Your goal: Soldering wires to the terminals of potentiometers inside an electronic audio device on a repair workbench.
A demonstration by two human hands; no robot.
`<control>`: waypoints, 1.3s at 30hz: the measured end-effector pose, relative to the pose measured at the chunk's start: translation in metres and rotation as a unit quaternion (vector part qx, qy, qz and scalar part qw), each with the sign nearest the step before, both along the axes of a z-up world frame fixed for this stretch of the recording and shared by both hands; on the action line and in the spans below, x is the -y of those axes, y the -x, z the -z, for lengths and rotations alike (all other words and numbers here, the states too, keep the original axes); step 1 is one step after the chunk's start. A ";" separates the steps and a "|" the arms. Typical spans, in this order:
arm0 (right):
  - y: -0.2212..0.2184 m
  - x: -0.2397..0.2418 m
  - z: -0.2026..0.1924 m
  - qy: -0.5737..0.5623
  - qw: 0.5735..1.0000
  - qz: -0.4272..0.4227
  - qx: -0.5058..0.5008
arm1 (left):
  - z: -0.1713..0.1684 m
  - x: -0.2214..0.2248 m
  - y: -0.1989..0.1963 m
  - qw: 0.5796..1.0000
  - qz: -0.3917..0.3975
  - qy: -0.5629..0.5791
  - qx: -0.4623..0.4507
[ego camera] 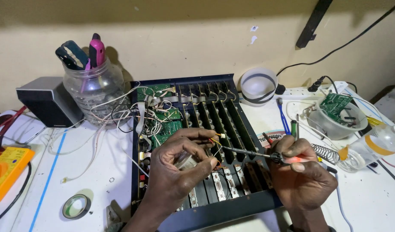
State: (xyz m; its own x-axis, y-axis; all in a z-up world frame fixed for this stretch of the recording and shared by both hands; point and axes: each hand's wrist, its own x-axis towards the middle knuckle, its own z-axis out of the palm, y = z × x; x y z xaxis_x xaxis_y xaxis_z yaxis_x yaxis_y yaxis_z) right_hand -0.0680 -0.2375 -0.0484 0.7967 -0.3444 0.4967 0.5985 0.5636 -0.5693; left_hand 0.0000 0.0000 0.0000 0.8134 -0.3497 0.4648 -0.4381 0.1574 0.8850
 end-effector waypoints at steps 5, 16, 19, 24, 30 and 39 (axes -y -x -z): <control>0.000 0.000 0.001 0.005 1.000 0.008 -0.006 | 0.000 0.000 0.000 1.000 0.000 0.004 0.004; 0.000 0.001 0.004 -0.006 1.000 0.020 -0.021 | 0.000 -0.001 0.000 1.000 0.001 -0.005 -0.004; 0.000 -0.001 0.000 -0.010 1.000 0.008 -0.008 | -0.004 -0.002 0.003 0.999 0.031 0.026 -0.026; 0.001 -0.001 0.001 -0.023 1.000 -0.002 -0.012 | -0.006 -0.001 0.004 0.997 0.052 0.050 -0.037; 0.000 -0.002 0.000 -0.014 1.000 0.001 -0.005 | -0.002 0.000 0.003 0.998 0.035 0.043 -0.032; 0.001 -0.002 0.004 -0.009 0.999 0.028 -0.027 | -0.001 0.001 0.003 0.999 0.012 0.027 -0.020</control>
